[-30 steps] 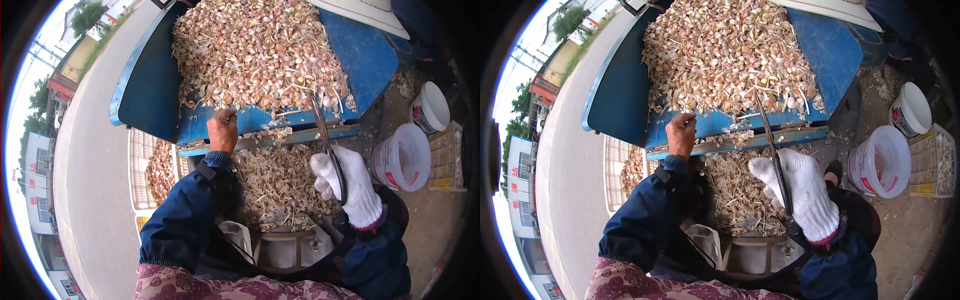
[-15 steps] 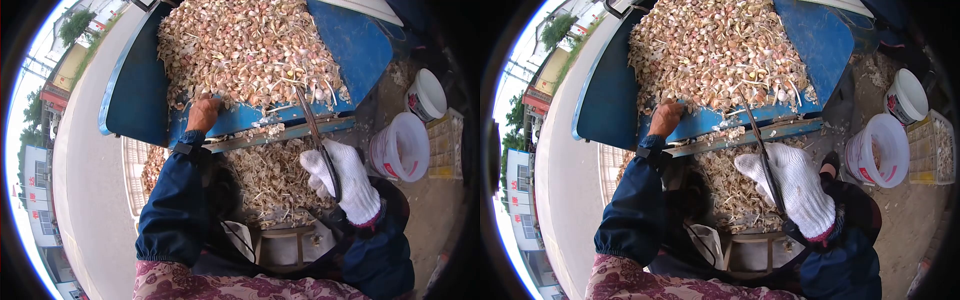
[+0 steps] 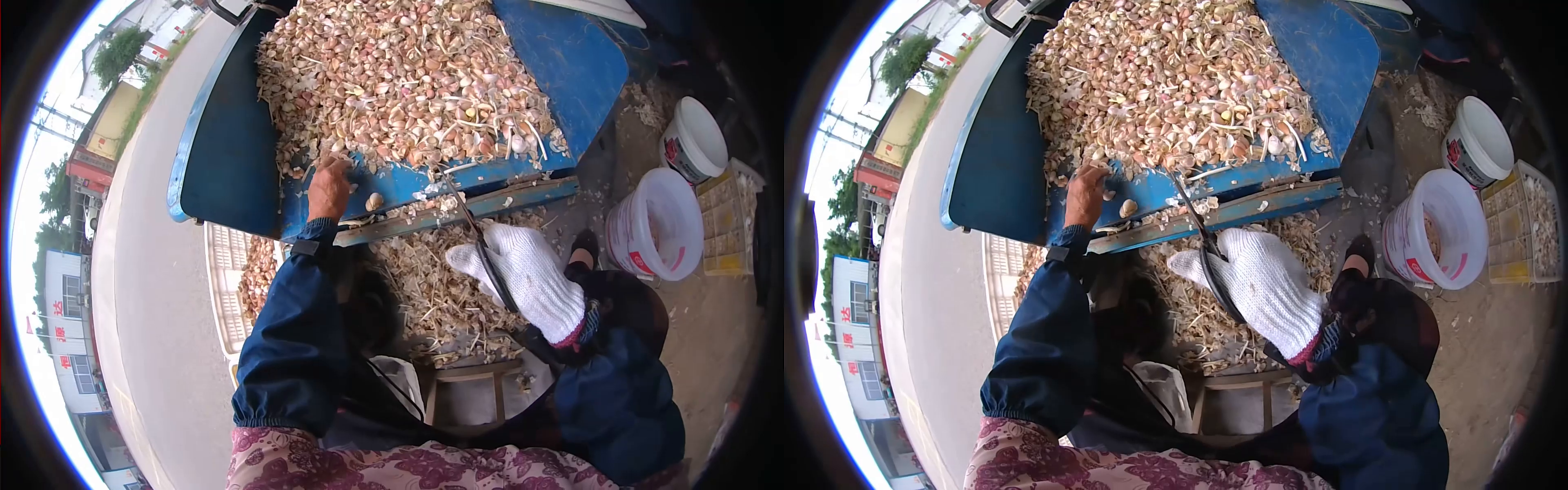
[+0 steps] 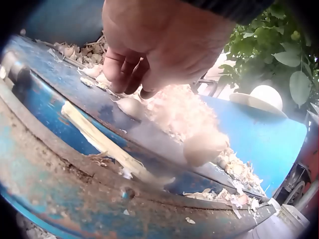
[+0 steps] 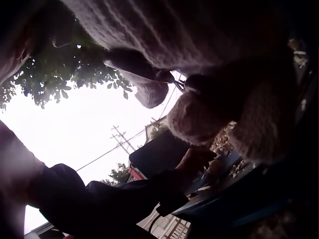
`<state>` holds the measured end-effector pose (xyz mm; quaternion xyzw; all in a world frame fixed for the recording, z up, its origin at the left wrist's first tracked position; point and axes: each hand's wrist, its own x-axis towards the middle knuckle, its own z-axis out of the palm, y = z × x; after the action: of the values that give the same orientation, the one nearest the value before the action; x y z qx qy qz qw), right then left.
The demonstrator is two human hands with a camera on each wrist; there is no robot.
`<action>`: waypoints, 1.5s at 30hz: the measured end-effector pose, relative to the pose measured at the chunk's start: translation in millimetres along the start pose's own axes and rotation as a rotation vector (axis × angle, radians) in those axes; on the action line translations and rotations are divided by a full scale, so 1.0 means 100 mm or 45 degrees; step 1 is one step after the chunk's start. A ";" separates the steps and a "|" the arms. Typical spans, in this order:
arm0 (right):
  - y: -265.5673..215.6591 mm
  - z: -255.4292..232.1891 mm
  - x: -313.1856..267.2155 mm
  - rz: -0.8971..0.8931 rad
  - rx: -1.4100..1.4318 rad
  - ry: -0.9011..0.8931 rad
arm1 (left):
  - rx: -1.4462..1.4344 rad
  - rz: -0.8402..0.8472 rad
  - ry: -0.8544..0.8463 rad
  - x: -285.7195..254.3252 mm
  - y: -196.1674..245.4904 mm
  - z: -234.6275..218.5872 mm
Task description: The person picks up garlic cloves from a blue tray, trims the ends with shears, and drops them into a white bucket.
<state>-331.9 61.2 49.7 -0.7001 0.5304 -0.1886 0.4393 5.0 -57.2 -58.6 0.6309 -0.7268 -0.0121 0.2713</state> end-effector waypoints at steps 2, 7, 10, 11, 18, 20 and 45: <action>0.04 0.02 0.02 0.057 0.094 -0.014 | -0.014 0.083 0.083 0.01 0.04 -0.05; 0.15 -0.04 0.00 0.076 0.184 0.078 | -0.168 -0.185 -0.206 -0.07 0.50 -0.39; 0.09 -0.12 -0.04 0.100 0.118 0.068 | -0.292 -0.169 -0.492 -0.35 0.72 -0.37; 0.09 -0.13 -0.04 0.084 0.064 0.072 | -0.235 -0.088 -0.470 -0.39 0.74 -0.31; 0.18 -0.10 -0.06 -0.140 -0.005 0.261 | -0.136 0.124 -0.378 -0.43 0.78 -0.08; 0.12 -0.14 -0.09 -0.141 -0.014 0.249 | -0.186 0.106 -0.329 -0.40 0.77 -0.13; 0.05 0.08 -0.16 -0.252 -0.565 -0.022 | -1.651 -0.611 -0.858 -0.54 1.56 -0.80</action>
<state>-335.4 78.5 44.3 -0.8296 0.4839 -0.1037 0.2587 -101.7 50.5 44.9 0.4482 -0.4609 -0.6860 0.3407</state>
